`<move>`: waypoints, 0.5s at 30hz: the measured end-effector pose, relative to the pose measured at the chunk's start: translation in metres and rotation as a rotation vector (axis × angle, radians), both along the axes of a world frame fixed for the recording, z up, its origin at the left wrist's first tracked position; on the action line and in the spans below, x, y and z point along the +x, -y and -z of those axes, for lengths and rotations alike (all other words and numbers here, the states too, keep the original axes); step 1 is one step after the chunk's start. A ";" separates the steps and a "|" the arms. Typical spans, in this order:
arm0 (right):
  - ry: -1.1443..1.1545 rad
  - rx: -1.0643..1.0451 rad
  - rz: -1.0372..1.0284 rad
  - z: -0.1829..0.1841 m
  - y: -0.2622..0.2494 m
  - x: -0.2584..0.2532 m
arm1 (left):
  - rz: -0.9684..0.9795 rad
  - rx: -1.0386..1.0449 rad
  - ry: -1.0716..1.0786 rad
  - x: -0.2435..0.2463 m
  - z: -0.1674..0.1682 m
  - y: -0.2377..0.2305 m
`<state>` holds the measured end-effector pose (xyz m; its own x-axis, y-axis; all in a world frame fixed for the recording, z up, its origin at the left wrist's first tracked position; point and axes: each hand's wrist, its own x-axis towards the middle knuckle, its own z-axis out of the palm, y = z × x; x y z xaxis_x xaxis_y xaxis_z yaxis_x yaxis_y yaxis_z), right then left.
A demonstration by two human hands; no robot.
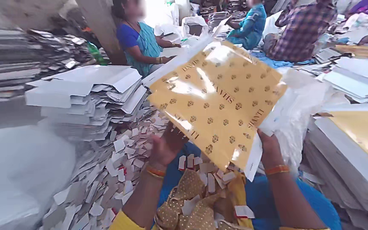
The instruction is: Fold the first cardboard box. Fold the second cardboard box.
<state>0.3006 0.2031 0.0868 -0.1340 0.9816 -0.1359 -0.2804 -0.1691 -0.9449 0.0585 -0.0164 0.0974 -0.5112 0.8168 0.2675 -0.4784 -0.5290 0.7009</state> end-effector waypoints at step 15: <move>-0.080 -0.032 -0.190 0.030 0.001 -0.007 | -0.376 -0.602 -0.227 0.020 -0.030 -0.019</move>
<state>0.2933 0.2023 0.0567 -0.3277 0.9331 -0.1478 -0.3149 -0.2554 -0.9141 0.0783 0.0030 0.1270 -0.7702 0.6366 -0.0386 -0.1498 -0.1217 0.9812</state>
